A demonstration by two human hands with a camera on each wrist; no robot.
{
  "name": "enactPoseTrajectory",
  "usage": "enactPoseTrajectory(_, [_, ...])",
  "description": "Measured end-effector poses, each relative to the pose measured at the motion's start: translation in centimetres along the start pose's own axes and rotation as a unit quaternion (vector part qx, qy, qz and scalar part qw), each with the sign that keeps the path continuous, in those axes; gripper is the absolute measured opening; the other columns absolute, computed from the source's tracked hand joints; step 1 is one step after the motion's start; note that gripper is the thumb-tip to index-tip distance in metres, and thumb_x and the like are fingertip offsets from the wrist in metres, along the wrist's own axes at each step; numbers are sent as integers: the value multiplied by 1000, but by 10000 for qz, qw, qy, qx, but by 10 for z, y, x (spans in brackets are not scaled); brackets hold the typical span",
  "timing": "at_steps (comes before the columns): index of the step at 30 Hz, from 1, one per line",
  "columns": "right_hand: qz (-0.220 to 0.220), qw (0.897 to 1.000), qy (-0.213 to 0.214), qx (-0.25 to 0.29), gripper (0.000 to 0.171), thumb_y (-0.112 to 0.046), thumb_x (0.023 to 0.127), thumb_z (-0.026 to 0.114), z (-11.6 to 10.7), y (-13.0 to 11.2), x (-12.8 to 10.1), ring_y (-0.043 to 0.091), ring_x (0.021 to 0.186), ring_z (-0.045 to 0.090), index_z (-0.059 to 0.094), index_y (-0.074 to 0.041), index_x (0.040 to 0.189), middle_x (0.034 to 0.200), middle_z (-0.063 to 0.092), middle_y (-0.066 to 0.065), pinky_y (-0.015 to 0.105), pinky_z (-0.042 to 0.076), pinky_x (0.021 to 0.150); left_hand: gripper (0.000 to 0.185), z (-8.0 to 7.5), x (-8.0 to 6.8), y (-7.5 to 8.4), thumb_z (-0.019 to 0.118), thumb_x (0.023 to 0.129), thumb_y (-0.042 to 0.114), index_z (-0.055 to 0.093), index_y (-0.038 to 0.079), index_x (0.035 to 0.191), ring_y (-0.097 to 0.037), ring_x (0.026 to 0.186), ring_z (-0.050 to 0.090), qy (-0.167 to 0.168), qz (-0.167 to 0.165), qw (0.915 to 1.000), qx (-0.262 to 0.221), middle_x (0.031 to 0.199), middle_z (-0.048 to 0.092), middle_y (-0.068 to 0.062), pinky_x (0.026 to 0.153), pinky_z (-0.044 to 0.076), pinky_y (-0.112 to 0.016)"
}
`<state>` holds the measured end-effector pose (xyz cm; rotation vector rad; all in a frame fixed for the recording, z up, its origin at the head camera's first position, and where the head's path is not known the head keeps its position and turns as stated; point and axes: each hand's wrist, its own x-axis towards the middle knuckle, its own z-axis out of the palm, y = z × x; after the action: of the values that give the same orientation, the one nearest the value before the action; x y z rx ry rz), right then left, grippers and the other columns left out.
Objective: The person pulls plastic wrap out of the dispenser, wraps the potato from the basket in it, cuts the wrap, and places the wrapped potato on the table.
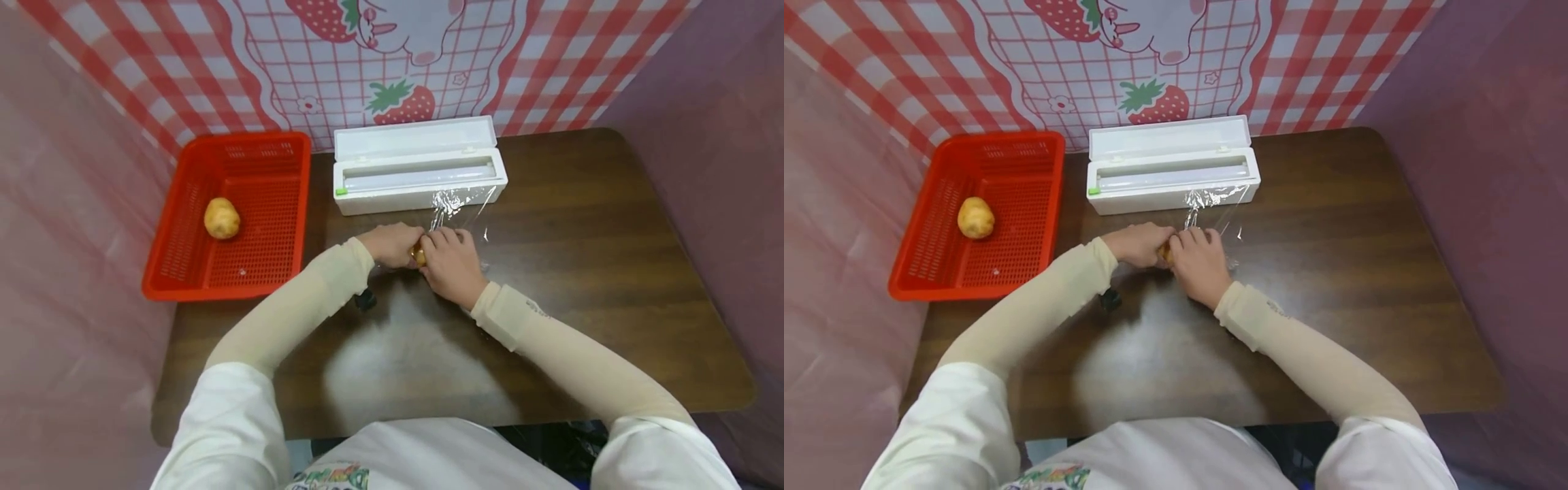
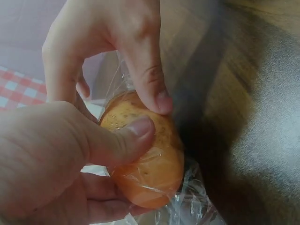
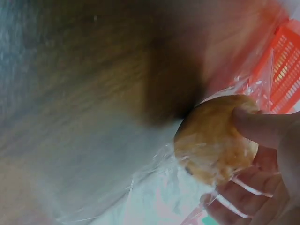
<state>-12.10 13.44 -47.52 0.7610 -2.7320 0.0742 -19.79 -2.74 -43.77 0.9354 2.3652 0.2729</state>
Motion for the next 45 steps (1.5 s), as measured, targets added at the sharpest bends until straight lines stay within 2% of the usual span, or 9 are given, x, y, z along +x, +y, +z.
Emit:
enactPoseTrajectory(10, [-77,9926,-874,838,56,-30,81,84,-11,23,24,34,113,60,65,-3,126,119,69,14,64,37,101,40,-11,1,-10,69,96,23,54,3,127,-21,92,62,-175,323,9977,-575,104,63,-7,80,51,-33])
enactPoseTrajectory(15, [15,9831,-1420,1155,54,-28,85,81,-13,34,35,35,116,59,64,-6,131,124,67,13,65,37,100,46,-4,-1,-15,64,100,31,55,2,134,-22,99,59,396,250,9973,-564,113,62,-9,88,50,-36])
enactPoseTrajectory(24, [359,9587,-2196,1772,50,-27,92,74,-10,52,50,35,122,57,60,-9,137,133,63,13,61,42,93,55,23,-14,-11,56,102,44,51,14,147,-29,119,55,1959,-271,9743,1078,133,58,-10,93,46,-50])
enactPoseTrajectory(29, [465,9436,-2452,2176,47,-23,94,73,-8,58,59,33,117,60,60,-7,136,130,64,13,57,43,92,57,31,-16,-8,61,100,41,49,11,148,-29,122,55,2339,-243,9562,1745,132,62,-9,96,43,-51])
enactPoseTrajectory(33, [448,9357,-2531,2418,45,-21,96,68,-5,61,63,32,114,60,58,-5,138,130,64,14,55,45,91,53,26,-14,-10,65,99,36,54,10,144,-30,115,60,2345,-249,9565,1718,127,66,-10,91,46,-50])
enactPoseTrajectory(36, [432,9431,-2396,2264,46,-23,97,66,-4,61,63,33,114,59,57,-8,140,130,63,14,56,44,90,50,20,-12,-13,67,99,34,57,9,141,-30,109,62,2221,-248,9625,1535,124,68,-11,87,48,-50])
enactPoseTrajectory(39, [329,9656,-1994,1635,50,-28,96,66,-7,56,57,36,120,56,55,-10,142,133,61,15,60,40,96,49,17,-8,-16,66,99,33,57,10,142,-30,108,62,2104,-319,9675,1364,122,68,-11,86,47,-51])
enactPoseTrajectory(42, [0,9896,-1197,803,54,-30,93,68,-10,45,46,39,122,52,55,-8,140,132,59,17,63,36,100,49,16,-5,-20,65,99,34,57,11,142,-30,107,62,2025,-430,9701,1264,119,69,-11,87,47,-52])
enactPoseTrajectory(45, [-395,9986,-305,195,54,-26,87,72,-2,35,34,38,117,53,58,-4,134,126,59,17,60,38,99,47,13,-3,-21,64,100,33,58,11,141,-30,103,62,1980,-495,9717,1191,115,70,-11,85,48,-52])
